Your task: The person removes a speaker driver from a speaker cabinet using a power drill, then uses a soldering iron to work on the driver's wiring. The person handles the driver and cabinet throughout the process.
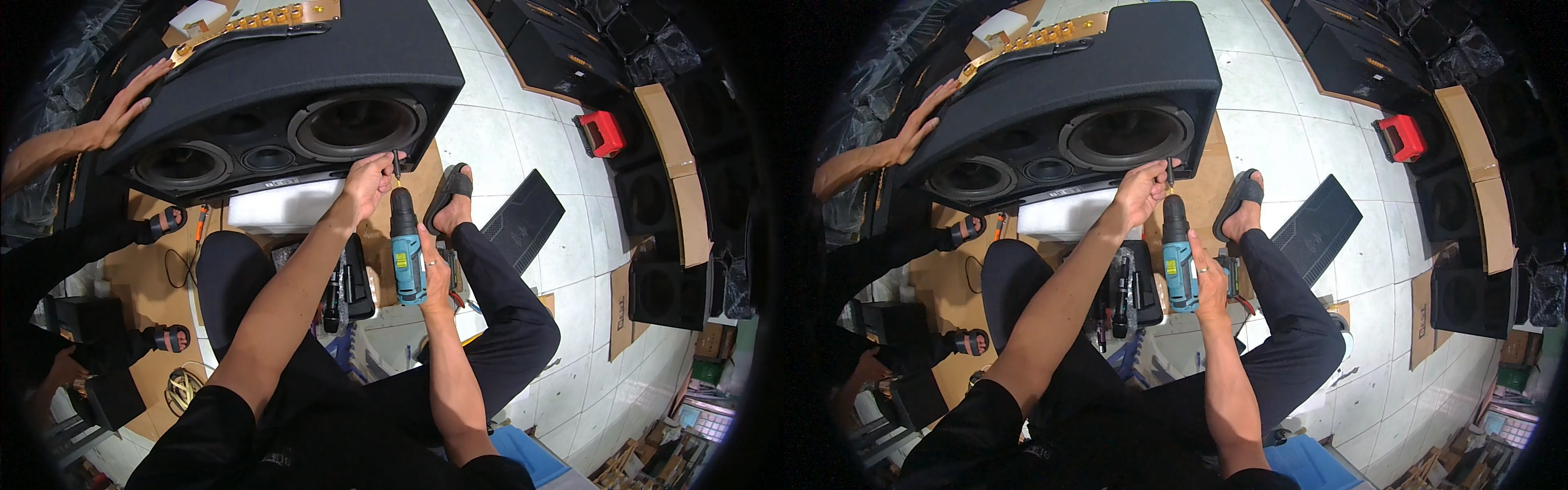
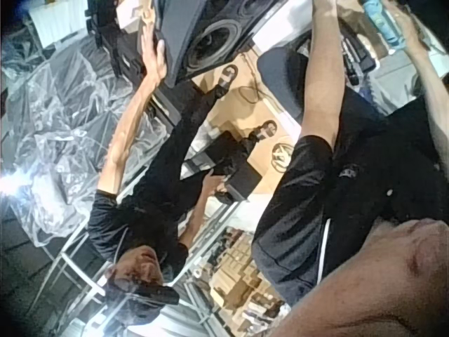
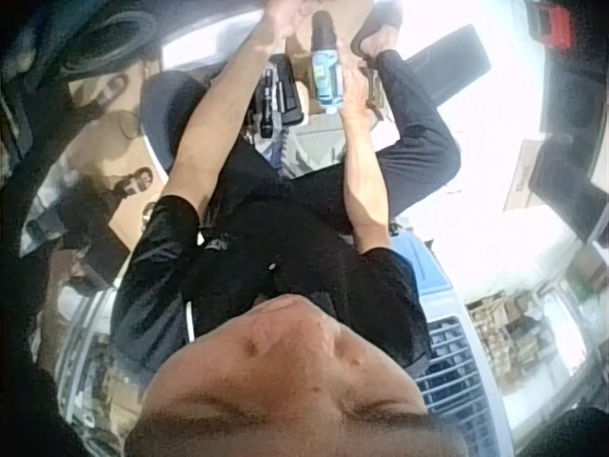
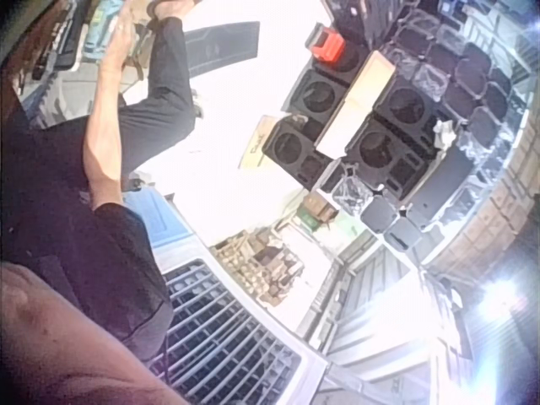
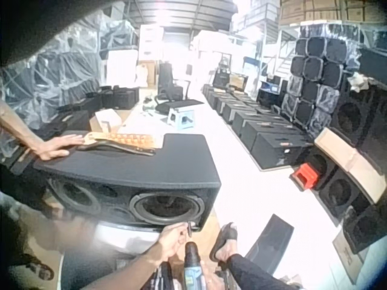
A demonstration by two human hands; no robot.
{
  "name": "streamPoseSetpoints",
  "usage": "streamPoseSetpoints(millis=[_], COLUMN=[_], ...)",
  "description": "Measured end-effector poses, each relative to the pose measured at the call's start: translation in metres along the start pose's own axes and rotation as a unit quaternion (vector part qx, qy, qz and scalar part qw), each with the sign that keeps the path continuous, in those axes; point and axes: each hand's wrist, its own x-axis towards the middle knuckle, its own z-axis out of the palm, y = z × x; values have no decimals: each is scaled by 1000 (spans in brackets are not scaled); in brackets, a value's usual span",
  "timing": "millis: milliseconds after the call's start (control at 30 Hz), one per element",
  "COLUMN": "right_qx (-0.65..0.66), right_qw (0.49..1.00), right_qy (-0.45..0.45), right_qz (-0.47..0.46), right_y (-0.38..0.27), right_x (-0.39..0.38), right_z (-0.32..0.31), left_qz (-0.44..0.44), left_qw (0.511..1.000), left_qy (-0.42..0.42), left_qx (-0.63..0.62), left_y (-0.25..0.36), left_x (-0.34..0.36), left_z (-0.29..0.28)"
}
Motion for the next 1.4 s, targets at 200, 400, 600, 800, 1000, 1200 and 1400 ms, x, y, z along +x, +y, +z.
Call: streamPoseSetpoints(millis=[200, 400, 600, 800, 1000, 1200, 1400], right_qx=[-21, -58, -53, -70, 82, 280, 285], right_qw=[1000, 998, 998, 997, 990, 909, 829], right_qy=[1, 6, 8, 6, 85, 254, 473], right_qz=[6, -39, -33, -29, 77, 176, 91], right_y=[-2, 4, -2, -15, -69, -136, -109], right_x=[-7, -10, -12, -19, -16, -12, -63], right_z=[6, -1, -5, -21, -85, -226, -327], left_qz=[-11, -24, -34, -57, -39, -58, -92], left_qw=[999, 997, 995, 994, 999, 997, 985], left_qy=[5, 0, 28, 48, 5, -41, -76], left_qx=[-32, -79, -92, -78, -18, -22, 123], left_y=[-4, -6, -4, -10, -10, -7, -68], left_x=[2, 6, 4, 14, 15, 12, 0], left_z=[-1, -4, -2, -5, -10, -25, -16])
